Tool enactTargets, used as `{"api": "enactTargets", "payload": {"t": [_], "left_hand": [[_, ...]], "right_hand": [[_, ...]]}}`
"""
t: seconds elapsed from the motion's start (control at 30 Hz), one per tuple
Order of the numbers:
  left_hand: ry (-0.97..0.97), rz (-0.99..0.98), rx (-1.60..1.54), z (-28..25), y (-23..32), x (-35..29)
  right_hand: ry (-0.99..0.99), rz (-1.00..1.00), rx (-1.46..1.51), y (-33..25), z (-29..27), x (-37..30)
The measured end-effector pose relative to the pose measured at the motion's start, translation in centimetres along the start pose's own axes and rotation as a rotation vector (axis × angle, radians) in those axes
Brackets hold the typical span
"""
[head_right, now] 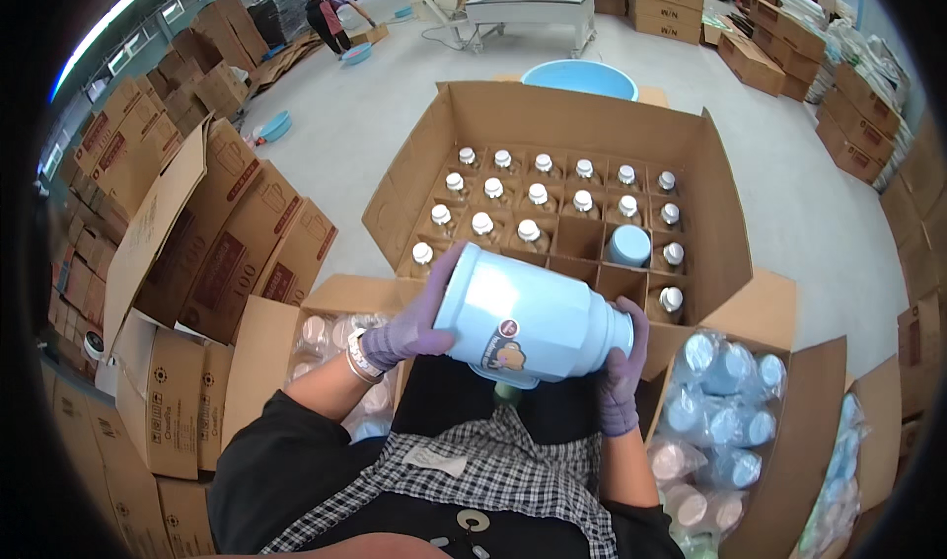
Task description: The person assembles thermos flasks by attaching lids and handles, then wraps each unit in plastic and places them into a cardboard box. The person handles pink and blue thermos bodies, lids, and handles, and uses plastic wrap to package the finished units.
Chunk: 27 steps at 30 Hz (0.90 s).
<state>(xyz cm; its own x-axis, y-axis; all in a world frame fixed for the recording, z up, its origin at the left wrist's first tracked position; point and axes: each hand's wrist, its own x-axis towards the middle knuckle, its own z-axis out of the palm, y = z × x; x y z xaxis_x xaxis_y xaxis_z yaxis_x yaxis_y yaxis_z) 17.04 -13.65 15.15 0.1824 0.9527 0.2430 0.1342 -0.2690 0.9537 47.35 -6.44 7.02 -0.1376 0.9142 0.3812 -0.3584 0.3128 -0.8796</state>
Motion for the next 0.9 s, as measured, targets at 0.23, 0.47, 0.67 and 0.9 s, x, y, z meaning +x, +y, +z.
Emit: {"api": "enactTargets", "payload": {"t": [0.23, 0.47, 0.67, 0.9], "left_hand": [[0.172, 0.059, -0.008, 2.9, 1.9, -3.7], [0.232, 0.043, -0.205, 5.9, 5.2, -5.4], [0.209, 0.083, -0.201, 5.5, 5.7, -3.8], [0.234, -0.032, -0.318, 4.8, 9.8, -3.5]], "right_hand": [[-0.012, 0.014, 0.005, -3.1, 1.7, -2.0], [-0.041, 0.016, -0.024, -6.8, 2.1, -2.5], [0.04, 0.025, 0.111, -7.6, 2.3, -1.9], [0.106, 0.026, 0.205, -8.3, 3.2, -1.9]]}}
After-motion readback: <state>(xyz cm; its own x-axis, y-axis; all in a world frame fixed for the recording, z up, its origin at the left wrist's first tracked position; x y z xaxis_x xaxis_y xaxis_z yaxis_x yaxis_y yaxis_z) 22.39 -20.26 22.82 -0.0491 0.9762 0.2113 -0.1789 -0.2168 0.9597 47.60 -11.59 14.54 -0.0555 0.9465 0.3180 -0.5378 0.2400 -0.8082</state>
